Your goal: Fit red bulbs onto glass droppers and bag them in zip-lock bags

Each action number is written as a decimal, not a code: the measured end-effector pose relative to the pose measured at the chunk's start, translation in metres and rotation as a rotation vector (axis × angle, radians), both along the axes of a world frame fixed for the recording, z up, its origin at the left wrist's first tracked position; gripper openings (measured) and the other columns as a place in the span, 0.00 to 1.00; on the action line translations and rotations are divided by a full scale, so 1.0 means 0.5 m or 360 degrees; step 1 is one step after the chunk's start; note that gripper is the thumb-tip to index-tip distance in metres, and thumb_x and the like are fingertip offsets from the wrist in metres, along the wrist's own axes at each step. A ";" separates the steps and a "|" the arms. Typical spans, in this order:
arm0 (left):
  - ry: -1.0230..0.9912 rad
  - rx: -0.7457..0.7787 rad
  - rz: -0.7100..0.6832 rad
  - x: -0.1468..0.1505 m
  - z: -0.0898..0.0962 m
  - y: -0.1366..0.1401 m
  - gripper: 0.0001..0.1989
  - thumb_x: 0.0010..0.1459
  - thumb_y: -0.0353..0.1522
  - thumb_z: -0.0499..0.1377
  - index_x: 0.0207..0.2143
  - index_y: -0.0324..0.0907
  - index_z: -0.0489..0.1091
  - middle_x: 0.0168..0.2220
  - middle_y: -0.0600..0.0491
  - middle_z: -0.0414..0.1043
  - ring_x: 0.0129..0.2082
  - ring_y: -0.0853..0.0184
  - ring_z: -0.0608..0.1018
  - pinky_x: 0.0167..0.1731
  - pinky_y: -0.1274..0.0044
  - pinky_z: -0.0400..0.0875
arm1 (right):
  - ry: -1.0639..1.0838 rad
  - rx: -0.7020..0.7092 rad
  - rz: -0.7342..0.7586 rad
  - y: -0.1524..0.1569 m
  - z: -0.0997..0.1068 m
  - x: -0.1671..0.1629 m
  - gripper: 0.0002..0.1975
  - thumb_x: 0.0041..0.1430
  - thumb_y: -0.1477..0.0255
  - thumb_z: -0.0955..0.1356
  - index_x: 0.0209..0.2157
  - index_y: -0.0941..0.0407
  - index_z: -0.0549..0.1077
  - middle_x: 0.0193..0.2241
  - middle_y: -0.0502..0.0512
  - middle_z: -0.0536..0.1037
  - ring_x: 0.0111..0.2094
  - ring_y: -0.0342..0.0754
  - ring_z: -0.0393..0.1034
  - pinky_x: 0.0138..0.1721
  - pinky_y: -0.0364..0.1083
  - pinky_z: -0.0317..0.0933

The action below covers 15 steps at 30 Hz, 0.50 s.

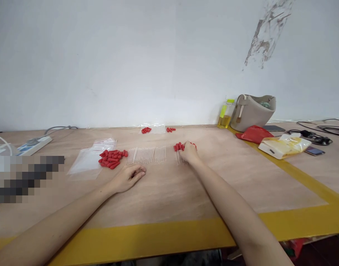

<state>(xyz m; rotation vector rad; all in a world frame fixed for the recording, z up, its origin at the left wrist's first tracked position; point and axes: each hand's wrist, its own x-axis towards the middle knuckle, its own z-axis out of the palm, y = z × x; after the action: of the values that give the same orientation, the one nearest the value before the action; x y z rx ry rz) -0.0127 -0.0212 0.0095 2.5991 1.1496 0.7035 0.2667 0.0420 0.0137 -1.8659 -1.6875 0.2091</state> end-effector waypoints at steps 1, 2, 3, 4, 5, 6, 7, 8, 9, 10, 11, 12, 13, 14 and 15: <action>0.0007 0.0003 -0.0001 -0.001 -0.001 0.001 0.09 0.57 0.34 0.49 0.32 0.41 0.66 0.21 0.57 0.64 0.22 0.71 0.66 0.24 0.80 0.59 | -0.0027 0.0006 -0.0004 -0.001 -0.001 0.000 0.10 0.47 0.72 0.65 0.33 0.60 0.66 0.31 0.59 0.73 0.31 0.46 0.66 0.28 0.41 0.54; 0.0009 0.0007 -0.0007 -0.001 -0.002 0.002 0.09 0.57 0.34 0.49 0.32 0.41 0.66 0.21 0.57 0.64 0.22 0.71 0.66 0.24 0.80 0.59 | -0.0055 0.0013 -0.0012 -0.004 -0.002 0.000 0.10 0.47 0.71 0.65 0.34 0.60 0.66 0.31 0.59 0.73 0.31 0.47 0.66 0.28 0.42 0.54; 0.0009 0.0010 -0.0014 -0.001 -0.003 0.003 0.09 0.57 0.34 0.49 0.33 0.41 0.66 0.21 0.57 0.63 0.22 0.71 0.66 0.24 0.80 0.59 | -0.0082 0.0022 -0.0018 -0.007 -0.002 -0.002 0.10 0.48 0.70 0.64 0.34 0.59 0.67 0.31 0.59 0.73 0.32 0.47 0.66 0.29 0.42 0.54; 0.0010 0.0012 -0.0019 -0.001 -0.003 0.002 0.09 0.57 0.34 0.49 0.33 0.41 0.66 0.21 0.57 0.63 0.22 0.71 0.66 0.24 0.80 0.59 | -0.0102 0.0031 -0.0018 -0.011 0.000 -0.005 0.10 0.48 0.69 0.64 0.33 0.59 0.67 0.31 0.58 0.73 0.32 0.48 0.66 0.29 0.42 0.54; 0.0013 0.0014 -0.0021 0.000 -0.003 0.001 0.09 0.57 0.34 0.49 0.33 0.41 0.66 0.20 0.57 0.63 0.22 0.71 0.66 0.24 0.80 0.59 | -0.0113 0.0043 -0.0003 -0.016 0.002 -0.010 0.09 0.49 0.69 0.64 0.33 0.58 0.68 0.30 0.57 0.73 0.32 0.48 0.66 0.29 0.43 0.54; 0.0015 0.0017 -0.0022 0.001 -0.003 0.000 0.08 0.57 0.34 0.49 0.33 0.41 0.66 0.20 0.57 0.63 0.22 0.71 0.66 0.24 0.80 0.59 | -0.0113 0.0058 0.0022 -0.021 0.005 -0.016 0.08 0.49 0.69 0.63 0.32 0.57 0.68 0.29 0.57 0.73 0.31 0.47 0.66 0.29 0.43 0.54; 0.0019 0.0024 -0.0024 0.003 -0.002 -0.001 0.08 0.57 0.33 0.49 0.33 0.41 0.66 0.21 0.57 0.63 0.22 0.71 0.66 0.24 0.80 0.59 | -0.0103 0.0076 0.0056 -0.026 0.009 -0.024 0.07 0.50 0.69 0.63 0.30 0.57 0.69 0.29 0.56 0.74 0.31 0.47 0.66 0.29 0.43 0.55; 0.0025 0.0041 -0.0027 0.003 -0.001 -0.002 0.08 0.57 0.33 0.49 0.33 0.41 0.66 0.21 0.57 0.63 0.22 0.71 0.66 0.24 0.80 0.59 | -0.0089 0.0095 0.0106 -0.030 0.013 -0.033 0.06 0.50 0.70 0.63 0.29 0.57 0.69 0.28 0.55 0.74 0.30 0.46 0.66 0.29 0.42 0.55; 0.0027 0.0085 -0.0015 0.003 0.000 -0.001 0.08 0.57 0.34 0.49 0.33 0.41 0.67 0.22 0.56 0.64 0.23 0.70 0.67 0.25 0.79 0.60 | -0.0078 0.0112 0.0168 -0.034 0.018 -0.043 0.05 0.50 0.71 0.63 0.28 0.57 0.69 0.28 0.55 0.74 0.31 0.46 0.67 0.30 0.42 0.55; 0.0024 0.0165 0.0027 0.000 0.002 0.001 0.09 0.57 0.34 0.50 0.32 0.41 0.67 0.24 0.55 0.65 0.25 0.70 0.67 0.27 0.79 0.61 | -0.0073 0.0126 0.0232 -0.036 0.022 -0.053 0.05 0.50 0.72 0.63 0.27 0.57 0.70 0.28 0.55 0.74 0.31 0.46 0.67 0.31 0.42 0.56; 0.0012 0.0277 0.0105 -0.005 0.005 0.006 0.09 0.56 0.35 0.50 0.31 0.41 0.68 0.26 0.54 0.65 0.28 0.68 0.68 0.30 0.77 0.62 | -0.0076 0.0130 0.0286 -0.036 0.025 -0.063 0.05 0.49 0.73 0.63 0.26 0.58 0.70 0.28 0.56 0.75 0.31 0.46 0.67 0.31 0.42 0.56; -0.0007 0.0407 0.0218 -0.014 0.008 0.013 0.10 0.56 0.35 0.51 0.30 0.41 0.68 0.28 0.52 0.66 0.30 0.67 0.68 0.33 0.75 0.62 | -0.0085 0.0117 0.0326 -0.035 0.028 -0.072 0.05 0.49 0.74 0.63 0.26 0.58 0.70 0.29 0.56 0.75 0.32 0.46 0.67 0.32 0.42 0.57; -0.0034 0.0544 0.0368 -0.026 0.011 0.022 0.10 0.55 0.36 0.51 0.28 0.41 0.69 0.29 0.51 0.66 0.33 0.65 0.68 0.36 0.73 0.61 | -0.0096 0.0084 0.0341 -0.032 0.031 -0.080 0.05 0.49 0.75 0.63 0.26 0.58 0.70 0.30 0.57 0.75 0.33 0.46 0.67 0.32 0.42 0.57; -0.0061 0.0651 0.0535 -0.042 0.015 0.034 0.11 0.55 0.37 0.52 0.28 0.40 0.69 0.31 0.50 0.66 0.35 0.63 0.67 0.39 0.71 0.60 | -0.0107 0.0036 0.0328 -0.027 0.032 -0.088 0.06 0.49 0.76 0.63 0.27 0.59 0.71 0.31 0.58 0.75 0.34 0.46 0.68 0.33 0.42 0.57; -0.0084 0.0715 0.0693 -0.061 0.019 0.046 0.12 0.55 0.37 0.52 0.27 0.40 0.69 0.31 0.49 0.66 0.36 0.62 0.67 0.41 0.70 0.59 | -0.0115 -0.0018 0.0297 -0.022 0.033 -0.095 0.06 0.49 0.76 0.62 0.29 0.59 0.71 0.32 0.60 0.75 0.34 0.47 0.68 0.33 0.41 0.58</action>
<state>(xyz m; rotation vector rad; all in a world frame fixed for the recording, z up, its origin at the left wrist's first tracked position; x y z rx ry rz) -0.0434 0.0020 0.0190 2.6624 1.7383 1.2363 0.2191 0.0309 0.0300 -1.7428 -1.9147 0.2292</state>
